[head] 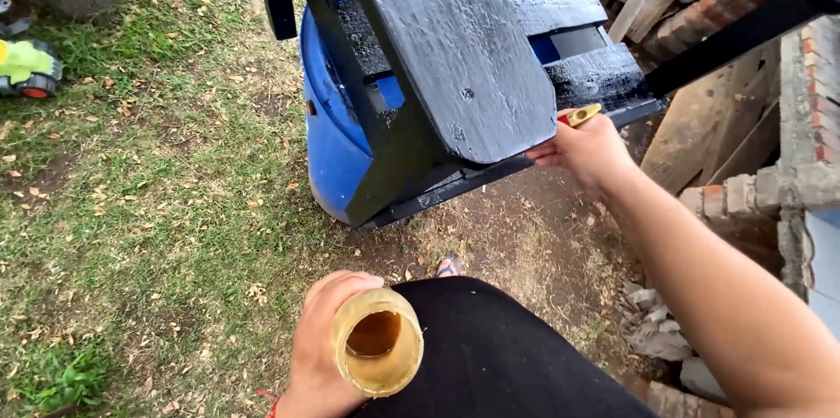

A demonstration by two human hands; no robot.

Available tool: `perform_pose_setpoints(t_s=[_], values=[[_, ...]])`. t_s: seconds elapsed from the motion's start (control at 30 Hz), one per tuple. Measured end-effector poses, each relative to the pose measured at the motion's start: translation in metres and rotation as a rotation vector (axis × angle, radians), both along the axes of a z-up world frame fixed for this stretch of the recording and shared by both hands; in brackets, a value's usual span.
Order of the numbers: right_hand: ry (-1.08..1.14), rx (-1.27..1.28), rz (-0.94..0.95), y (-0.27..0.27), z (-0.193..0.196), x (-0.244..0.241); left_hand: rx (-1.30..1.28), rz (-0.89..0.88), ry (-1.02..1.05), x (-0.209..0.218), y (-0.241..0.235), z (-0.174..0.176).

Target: Painting a wooden chair with black paint using a paintbrush while it is placed on a barrel outdoors.

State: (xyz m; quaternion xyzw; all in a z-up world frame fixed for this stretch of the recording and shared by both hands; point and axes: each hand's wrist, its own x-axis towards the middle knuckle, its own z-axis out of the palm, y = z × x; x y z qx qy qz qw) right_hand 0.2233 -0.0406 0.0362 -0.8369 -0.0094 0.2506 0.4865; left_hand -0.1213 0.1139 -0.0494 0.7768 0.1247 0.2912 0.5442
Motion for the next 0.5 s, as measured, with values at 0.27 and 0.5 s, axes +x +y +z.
perform_pose_setpoints(t_s=[0.27, 0.5], values=[[-0.263, -0.464, 0.063, 0.009, 0.040, -0.026, -0.030, -0.005, 0.049, -0.008, 0.009, -0.004], [-0.466, -0.564, 0.098, -0.020, 0.023, -0.001, -0.003, 0.031, 0.049, -0.011, 0.011, -0.010]])
